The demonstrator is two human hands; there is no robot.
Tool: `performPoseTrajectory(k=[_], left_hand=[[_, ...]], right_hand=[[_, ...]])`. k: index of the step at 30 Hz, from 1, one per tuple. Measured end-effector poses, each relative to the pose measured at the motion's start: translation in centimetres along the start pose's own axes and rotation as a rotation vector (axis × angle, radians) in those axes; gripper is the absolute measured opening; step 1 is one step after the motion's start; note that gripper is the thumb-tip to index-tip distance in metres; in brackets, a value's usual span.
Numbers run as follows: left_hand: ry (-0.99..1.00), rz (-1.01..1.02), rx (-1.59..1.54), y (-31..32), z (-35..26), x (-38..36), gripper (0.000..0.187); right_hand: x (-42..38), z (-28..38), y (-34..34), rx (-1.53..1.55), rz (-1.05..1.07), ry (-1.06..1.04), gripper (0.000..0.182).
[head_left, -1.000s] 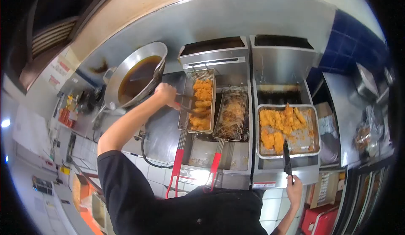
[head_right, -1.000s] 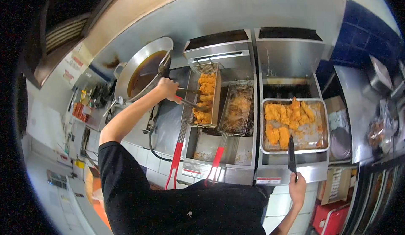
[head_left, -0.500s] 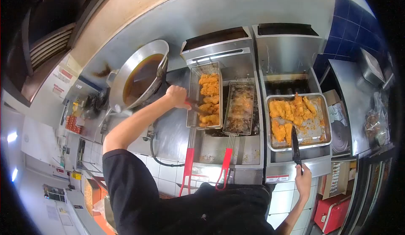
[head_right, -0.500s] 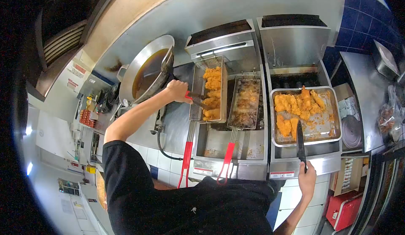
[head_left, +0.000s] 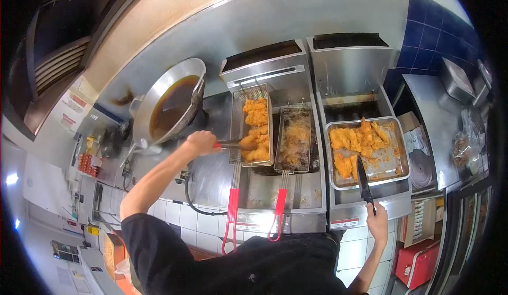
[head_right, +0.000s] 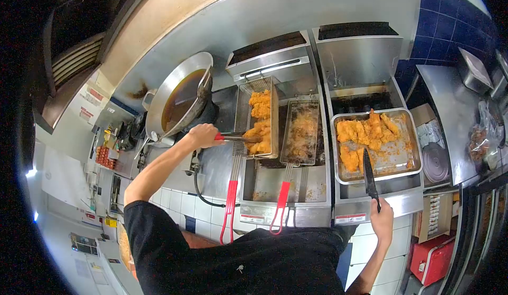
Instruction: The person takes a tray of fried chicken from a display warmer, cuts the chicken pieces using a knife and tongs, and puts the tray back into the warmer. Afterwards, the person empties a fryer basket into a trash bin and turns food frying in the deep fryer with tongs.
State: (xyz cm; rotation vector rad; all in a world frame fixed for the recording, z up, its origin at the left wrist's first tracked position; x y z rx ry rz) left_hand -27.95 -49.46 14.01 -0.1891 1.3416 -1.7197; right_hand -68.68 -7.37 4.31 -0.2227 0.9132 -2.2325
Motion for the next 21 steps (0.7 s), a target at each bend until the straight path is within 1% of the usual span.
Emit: performPoseTrajectory(k=[2,3,5,6,7,8,9,10,11,12,13,15,17,18,20,21], left_hand=[[-0.061,-0.159,-0.171,-1.0,1.3,-2.0,0.056],[-0.056,-0.156,-0.172,-0.8,1.8,-3.0,0.056],[-0.163,-0.22,-0.384,-0.5,2.8,-4.3,0.056],[-0.17,-0.303,-0.445,-0.8,2.8,-5.2,0.055],[-0.205,-0.342,-0.505,-1.2,2.7,-6.0,0.053],[-0.212,-0.423,-0.555,-2.7,1.9,-7.4,0.051],[-0.226,-0.433,-0.592,-3.2,1.4,-8.2,0.034],[-0.292,-0.367,-0.69,-3.5,0.6,-8.9,0.034],[-0.297,-0.426,-0.718,-4.2,-0.2,-9.6,0.038],[-0.379,-0.31,-0.733,-4.5,-1.1,-10.1,0.043],[-0.379,-0.306,-0.758,-5.7,-2.4,-10.4,0.045],[-0.395,-0.298,-0.782,-6.8,-5.3,-10.5,0.048],[-0.31,-0.208,-0.906,-7.7,-9.1,-9.9,0.052],[-0.322,-0.207,-0.911,-8.2,-11.0,-9.4,0.052],[-0.13,-0.118,-1.021,-9.3,-17.0,-7.8,0.057],[-0.129,-0.023,-1.051,-9.3,-19.9,-7.4,0.059]], right_hand=[[0.3,-0.8,0.0,0.002,0.018,0.056,0.03],[0.4,-1.0,0.1,-0.001,0.018,0.061,0.03],[0.9,-1.4,-0.5,0.065,-0.038,0.036,0.029],[1.2,-2.3,-0.5,0.054,-0.06,0.056,0.029],[1.6,-3.2,-0.1,0.064,-0.06,0.046,0.029],[1.6,-3.9,-0.8,0.07,-0.064,0.043,0.029],[1.7,-3.4,-1.8,0.033,-0.054,0.069,0.028],[1.7,-2.7,-2.6,-0.003,-0.04,0.093,0.028],[1.9,-3.8,-3.0,-0.009,-0.055,0.098,0.027],[2.2,-4.7,-3.2,-0.013,-0.063,0.092,0.026],[2.4,-4.2,-4.1,-0.045,-0.104,0.039,0.027],[2.8,-4.7,-5.3,-0.082,-0.112,0.054,0.027],[3.4,-5.2,-5.9,-0.113,-0.109,0.057,0.028],[3.6,-5.5,-6.3,-0.125,-0.12,0.04,0.028],[4.3,-6.3,-6.9,-0.136,-0.124,0.013,0.029],[4.7,-7.0,-6.8,-0.141,-0.076,0.013,0.028]])
Point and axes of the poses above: each hand's wrist, its own x-axis towards the middle knuckle, its own y-axis out of the palm, z = x × y, the point moved 7 cm from there along x, towards the middle knuckle, and after that the axes turned 9 degrees about -z, right-handed, at the moved point
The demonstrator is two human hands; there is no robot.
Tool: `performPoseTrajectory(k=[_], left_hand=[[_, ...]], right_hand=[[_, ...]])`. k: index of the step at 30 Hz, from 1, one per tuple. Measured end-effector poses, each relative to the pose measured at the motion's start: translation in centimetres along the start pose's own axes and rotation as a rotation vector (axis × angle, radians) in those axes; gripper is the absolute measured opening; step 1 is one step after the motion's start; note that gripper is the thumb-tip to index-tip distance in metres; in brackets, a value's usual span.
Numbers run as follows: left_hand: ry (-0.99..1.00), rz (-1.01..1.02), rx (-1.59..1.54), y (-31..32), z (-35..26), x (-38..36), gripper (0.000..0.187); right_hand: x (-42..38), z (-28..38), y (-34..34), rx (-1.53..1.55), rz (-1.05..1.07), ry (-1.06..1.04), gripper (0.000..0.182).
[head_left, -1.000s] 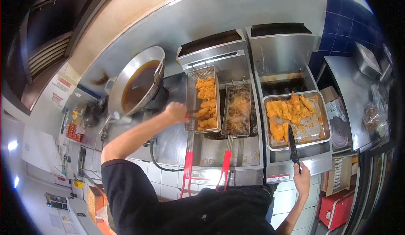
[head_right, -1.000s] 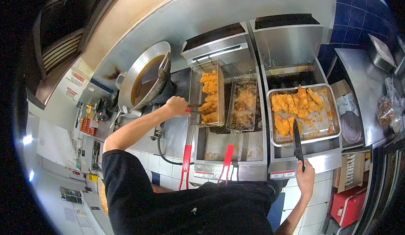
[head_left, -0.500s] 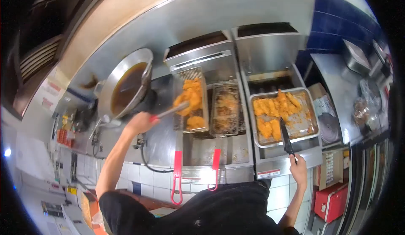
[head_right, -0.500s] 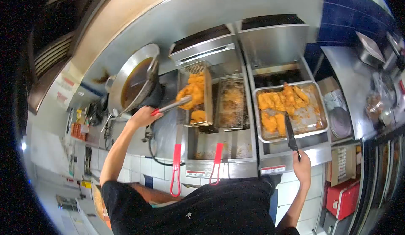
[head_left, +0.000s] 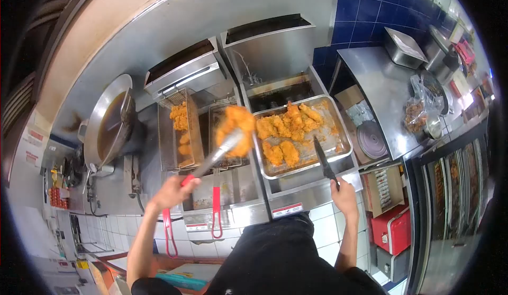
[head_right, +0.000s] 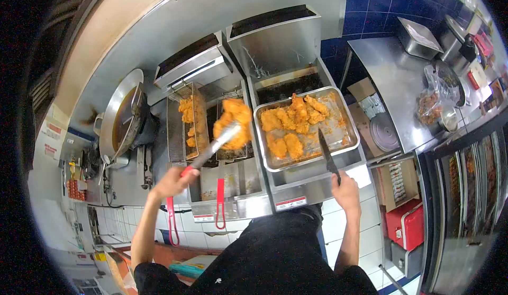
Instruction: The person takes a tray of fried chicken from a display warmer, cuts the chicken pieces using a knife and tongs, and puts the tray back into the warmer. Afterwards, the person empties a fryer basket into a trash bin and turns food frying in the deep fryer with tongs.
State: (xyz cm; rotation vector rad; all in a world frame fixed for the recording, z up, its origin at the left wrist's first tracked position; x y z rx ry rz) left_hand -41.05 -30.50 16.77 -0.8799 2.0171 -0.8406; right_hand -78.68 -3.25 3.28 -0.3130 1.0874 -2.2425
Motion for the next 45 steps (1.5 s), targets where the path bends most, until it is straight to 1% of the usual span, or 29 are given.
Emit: performPoseTrajectory(k=[1,2,3,5,7,9,11,13,15,16,17,19,20,21,23,25,27,28,30,31,33,34,35,37,38,39,41,43,45], left_hand=[[-0.046,0.083,-0.02,2.6,-1.5,0.2,0.061],[-0.064,0.164,-0.05,5.8,-2.3,0.8,0.063],[-0.081,0.246,-0.073,9.7,-2.2,1.8,0.064],[-0.111,0.322,-0.107,18.9,-0.2,4.2,0.068],[-0.146,0.273,-0.189,23.0,-6.6,3.9,0.059],[-0.28,0.289,-0.347,27.8,-7.5,4.0,0.062],[-0.289,0.249,-0.419,28.9,-8.7,3.0,0.064],[-0.312,0.176,-0.508,27.2,-9.5,1.4,0.065],[-0.271,0.179,-0.496,23.0,-9.7,-1.5,0.062],[-0.309,0.196,-0.414,21.9,-7.8,-2.6,0.058],[-0.351,0.123,-0.442,19.9,-6.1,-3.5,0.058],[-0.088,-0.142,-0.246,13.9,-5.1,-5.4,0.058],[-0.093,-0.234,-0.195,10.4,-4.4,-6.5,0.059],[-0.088,-0.314,-0.141,6.3,-4.0,-7.2,0.06],[-0.251,-0.446,0.018,-1.2,-1.8,-8.5,0.06],[-0.291,-0.475,0.206,-6.9,1.2,-7.6,0.059],[-0.332,-0.512,0.514,-10.8,5.2,-5.8,0.052],[-0.325,-0.515,0.515,-12.0,7.2,-4.5,0.052],[-0.132,-0.36,0.996,-12.7,9.1,-0.8,0.059],[-0.117,-0.364,0.999,-13.1,9.7,0.7,0.059],[0.053,-0.184,1.266,-11.3,9.9,3.7,0.068],[0.054,-0.151,1.303,-10.5,11.7,5.7,0.076],[0.064,-0.147,1.303,-9.7,12.9,7.3,0.076],[0.116,-0.233,1.363,-8.7,14.1,10.0,0.076],[0.201,-0.334,1.356,-8.0,13.9,10.7,0.074],[0.217,-0.328,1.358,-7.2,14.3,11.3,0.074],[0.209,-0.358,1.345,-6.3,14.9,11.9,0.071],[0.274,-0.391,1.346,-5.8,15.3,11.3,0.067],[0.237,-0.453,1.167,-6.7,13.9,10.1,0.062]], right_hand=[[0.3,-0.6,0.2,-0.003,0.048,0.0,0.028],[0.5,-0.7,-0.2,0.023,0.031,-0.032,0.025],[0.8,-0.9,-0.9,0.033,0.037,-0.025,0.025],[1.3,-1.1,-1.8,0.019,0.09,0.004,0.024],[2.3,-2.0,-2.2,0.037,0.065,0.028,0.024],[3.5,-2.3,-2.5,-0.036,0.023,-0.045,0.025],[4.4,-2.8,-2.4,-0.057,0.006,-0.056,0.027],[5.1,-2.2,-1.5,-0.145,0.11,-0.05,0.031],[5.4,-1.7,-0.8,-0.212,0.12,-0.094,0.031],[5.5,-0.5,-1.0,-0.197,0.144,-0.059,0.03],[5.9,-0.3,0.1,-0.189,0.125,-0.132,0.029],[6.5,-0.8,3.1,-0.2,0.117,-0.222,0.025],[6.4,-0.3,3.4,-0.225,0.091,-0.263,0.024],[6.1,0.7,2.7,-0.227,0.084,-0.236,0.023],[6.3,0.0,2.5,-0.227,0.031,-0.289,0.024],[6.0,0.4,1.1,-0.187,0.041,-0.264,0.025],[5.8,0.1,0.7,-0.145,0.052,-0.233,0.026],[5.7,-0.6,0.6,-0.145,0.037,-0.199,0.028],[5.6,-2.8,0.8,-0.136,-0.016,-0.135,0.031],[5.3,-3.9,1.2,-0.134,-0.027,-0.126,0.031],[4.3,-4.3,0.9,-0.139,-0.158,-0.143,0.033],[4.1,-4.8,1.3,-0.167,-0.061,-0.061,0.033],[3.4,-3.8,0.8,-0.171,-0.062,-0.053,0.033],[1.6,-2.0,0.4,-0.078,-0.055,0.004,0.032],[0.9,-1.6,0.4,-0.083,-0.058,0.017,0.032],[0.3,-1.2,0.4,-0.07,-0.06,0.029,0.031],[-0.6,-1.2,0.7,-0.06,-0.065,0.058,0.03],[-1.1,-1.1,1.3,-0.005,-0.041,0.045,0.03],[-1.2,-0.4,1.4,-0.021,-0.039,0.063,0.031]])
Point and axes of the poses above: each hand's wrist, its own x-axis towards the middle knuckle, its own y-axis out of the palm, z = x × y, the point moved 7 cm from there along x, towards the middle knuckle, and after that the axes turned 9 degrees about -z, right-handed, at the moved point
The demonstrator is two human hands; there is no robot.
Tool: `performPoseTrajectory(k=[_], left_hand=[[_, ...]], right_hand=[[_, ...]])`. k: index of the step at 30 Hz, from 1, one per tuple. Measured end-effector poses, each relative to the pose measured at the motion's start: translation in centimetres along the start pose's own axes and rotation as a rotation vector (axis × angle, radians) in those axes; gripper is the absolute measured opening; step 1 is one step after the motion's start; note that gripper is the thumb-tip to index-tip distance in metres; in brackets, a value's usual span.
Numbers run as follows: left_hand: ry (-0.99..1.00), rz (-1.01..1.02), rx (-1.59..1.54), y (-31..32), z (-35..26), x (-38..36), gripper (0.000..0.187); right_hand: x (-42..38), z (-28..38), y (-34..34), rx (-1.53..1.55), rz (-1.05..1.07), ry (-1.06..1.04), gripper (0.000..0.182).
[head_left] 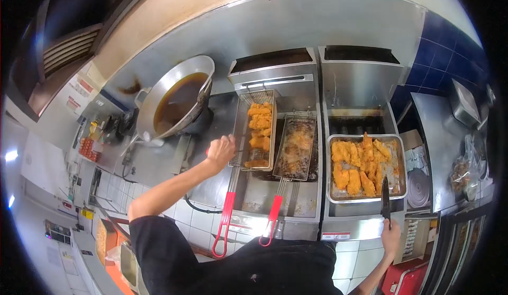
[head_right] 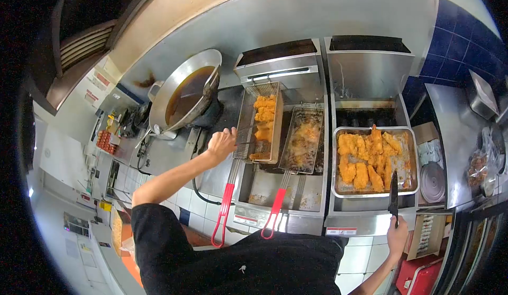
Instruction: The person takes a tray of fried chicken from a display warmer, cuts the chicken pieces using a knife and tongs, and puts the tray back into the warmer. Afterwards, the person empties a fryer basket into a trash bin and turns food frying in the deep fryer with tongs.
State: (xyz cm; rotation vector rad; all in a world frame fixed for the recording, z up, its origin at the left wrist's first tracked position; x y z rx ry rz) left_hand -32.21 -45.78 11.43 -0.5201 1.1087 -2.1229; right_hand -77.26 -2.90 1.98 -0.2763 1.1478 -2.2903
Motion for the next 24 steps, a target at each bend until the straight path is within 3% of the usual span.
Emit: performPoseTrajectory(k=[4,6,11,15,18,24], left_hand=[[-0.094,0.038,-0.04,2.2,-0.2,0.7,0.055],[0.007,-0.123,0.009,1.9,-0.5,1.5,0.052],[0.079,0.092,-0.129,1.4,2.0,2.2,0.046],[0.082,0.098,-0.186,-0.2,4.3,0.1,0.046],[0.001,0.157,-0.219,-0.2,4.2,-2.2,0.048],[-0.126,0.16,-0.14,0.4,1.0,-1.7,0.055]], right_hand=[[1.2,-2.1,1.7,-0.062,0.003,-0.014,0.035],[2.4,-2.8,2.9,-0.077,0.021,-0.023,0.036],[3.2,0.2,1.7,-0.045,0.122,-0.053,0.038],[3.2,-2.2,0.8,-0.002,-0.002,-0.06,0.036],[3.0,-2.8,-0.1,0.008,0.068,0.015,0.035],[3.8,-1.0,-2.2,-0.033,-0.038,-0.107,0.041]])
Point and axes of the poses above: each hand's wrist, its own x-axis towards the middle knuckle, its own y-axis out of the palm, z = x × y, the point moved 7 cm from there along x, towards the middle knuckle, and after that the axes turned 9 degrees about -z, right-handed, at the moved point
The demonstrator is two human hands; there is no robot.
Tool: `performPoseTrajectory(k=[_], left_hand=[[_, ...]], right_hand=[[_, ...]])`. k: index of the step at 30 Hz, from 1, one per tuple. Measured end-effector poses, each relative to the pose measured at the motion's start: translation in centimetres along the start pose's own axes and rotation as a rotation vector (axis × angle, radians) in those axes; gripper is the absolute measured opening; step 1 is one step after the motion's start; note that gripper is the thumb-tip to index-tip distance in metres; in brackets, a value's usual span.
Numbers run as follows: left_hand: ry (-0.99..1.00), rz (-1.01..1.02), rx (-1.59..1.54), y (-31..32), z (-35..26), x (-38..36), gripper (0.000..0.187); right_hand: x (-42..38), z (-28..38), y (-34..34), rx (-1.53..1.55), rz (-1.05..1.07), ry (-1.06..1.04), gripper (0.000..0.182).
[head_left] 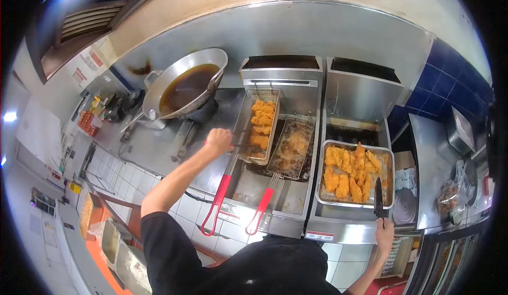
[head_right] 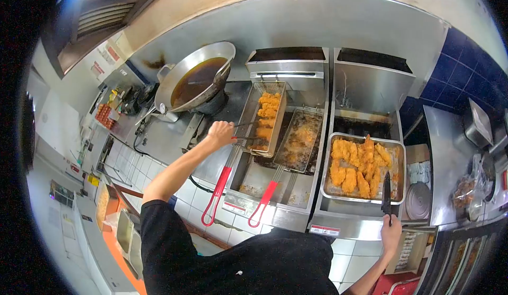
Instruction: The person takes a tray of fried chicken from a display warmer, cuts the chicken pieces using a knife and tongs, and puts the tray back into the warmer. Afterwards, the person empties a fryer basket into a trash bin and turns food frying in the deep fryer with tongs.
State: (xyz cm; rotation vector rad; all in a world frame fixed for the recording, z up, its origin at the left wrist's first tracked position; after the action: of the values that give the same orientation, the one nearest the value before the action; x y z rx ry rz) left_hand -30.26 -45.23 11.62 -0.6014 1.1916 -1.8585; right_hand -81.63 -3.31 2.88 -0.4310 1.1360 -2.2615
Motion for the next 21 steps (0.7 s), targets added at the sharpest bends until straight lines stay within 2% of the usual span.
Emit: performPoseTrajectory(k=[3,6,8,10,12,14,16,18,21], left_hand=[[-0.064,-0.101,0.088,0.9,-2.2,1.7,0.048],[-0.102,-0.069,0.092,0.6,-2.7,2.4,0.044],[-0.07,-0.093,0.123,-0.2,-3.0,2.8,0.045],[-0.055,-0.124,0.18,-0.6,-3.3,3.1,0.034],[-0.05,-0.172,0.196,-0.5,-3.6,2.6,0.028],[-0.042,-0.22,0.214,-1.0,-3.6,2.2,0.021],[0.07,-0.266,0.358,-1.6,-3.9,1.3,0.015],[0.084,-0.287,0.375,-0.5,-2.6,1.3,0.017],[0.075,-0.345,0.37,0.2,-1.4,1.0,0.022]], right_hand=[[0.5,-0.7,0.4,-0.09,0.07,0.037,0.044],[-0.1,0.1,-0.3,-0.032,0.172,0.071,0.042],[-0.3,-3.4,1.0,-0.022,0.129,0.072,0.039],[-0.6,-4.0,1.0,-0.01,0.088,0.073,0.037],[-1.6,-1.1,-0.6,0.014,0.052,-0.006,0.032],[-1.6,-1.3,-0.3,0.033,0.064,0.013,0.031],[-2.3,-1.4,0.1,0.052,0.081,0.043,0.03],[-2.7,0.7,-0.8,0.041,0.037,-0.012,0.029],[-3.2,0.2,0.1,0.075,0.036,0.001,0.028]])
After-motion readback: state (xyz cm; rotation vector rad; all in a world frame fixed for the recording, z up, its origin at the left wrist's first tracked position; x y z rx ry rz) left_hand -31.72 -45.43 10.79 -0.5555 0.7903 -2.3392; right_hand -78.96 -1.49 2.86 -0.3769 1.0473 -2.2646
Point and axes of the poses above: each hand's wrist, its own x-axis towards the middle knuckle, its own y-axis out of the palm, z = x × y, the point moved 7 cm from there along x, towards the middle knuckle, and after that the axes turned 9 degrees about -z, right-handed, at the moved point
